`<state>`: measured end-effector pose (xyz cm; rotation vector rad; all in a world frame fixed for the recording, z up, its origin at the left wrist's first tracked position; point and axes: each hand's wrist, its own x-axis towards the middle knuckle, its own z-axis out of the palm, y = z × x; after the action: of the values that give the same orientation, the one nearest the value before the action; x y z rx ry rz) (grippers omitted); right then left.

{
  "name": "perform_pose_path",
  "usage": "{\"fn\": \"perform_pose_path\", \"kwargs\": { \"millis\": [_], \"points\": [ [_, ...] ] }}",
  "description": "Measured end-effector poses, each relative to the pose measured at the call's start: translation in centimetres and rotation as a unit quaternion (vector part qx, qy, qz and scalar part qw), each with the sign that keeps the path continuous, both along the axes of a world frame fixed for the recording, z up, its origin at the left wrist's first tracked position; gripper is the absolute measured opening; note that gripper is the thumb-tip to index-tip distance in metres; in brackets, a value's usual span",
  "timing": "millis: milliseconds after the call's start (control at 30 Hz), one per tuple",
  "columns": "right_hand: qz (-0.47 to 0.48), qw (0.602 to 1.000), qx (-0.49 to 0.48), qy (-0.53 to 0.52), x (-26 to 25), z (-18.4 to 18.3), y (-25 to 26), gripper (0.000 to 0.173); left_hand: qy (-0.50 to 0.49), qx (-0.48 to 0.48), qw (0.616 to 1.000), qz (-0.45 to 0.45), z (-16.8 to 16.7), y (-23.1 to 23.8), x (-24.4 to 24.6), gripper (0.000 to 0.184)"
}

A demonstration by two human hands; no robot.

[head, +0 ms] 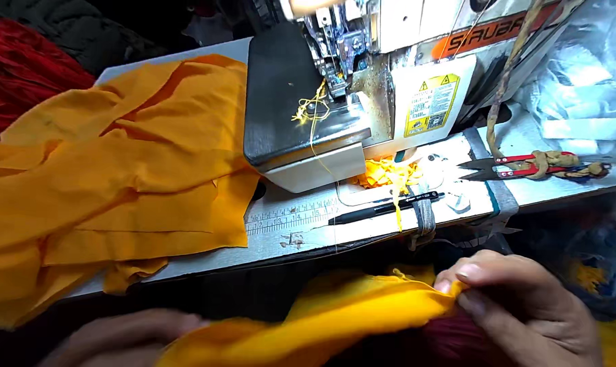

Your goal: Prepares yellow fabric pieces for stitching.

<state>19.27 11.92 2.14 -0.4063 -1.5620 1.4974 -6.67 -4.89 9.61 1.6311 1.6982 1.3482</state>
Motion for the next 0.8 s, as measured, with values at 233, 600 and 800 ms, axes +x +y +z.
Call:
{"fn": "perform_pose_path", "kwargs": {
  "millis": [233,600,800],
  "points": [
    [-0.036,0.998,0.004,-0.042,-0.8,-0.9,-0.2,0.016,0.244,-0.214,0.943,0.072,-2.9,0.4,0.4,0.028],
    [0.077,0.996,0.020,-0.042,-2.3,0.1,-1.6,0.018,0.038,-0.062,0.993,-0.090,-4.9,5.7,6.9,0.057],
    [0.080,0.995,0.005,-0.053,-1.7,0.4,-1.4,0.019,-0.068,-0.086,0.989,-0.097,-5.8,5.9,7.5,0.040]
  ]
}}
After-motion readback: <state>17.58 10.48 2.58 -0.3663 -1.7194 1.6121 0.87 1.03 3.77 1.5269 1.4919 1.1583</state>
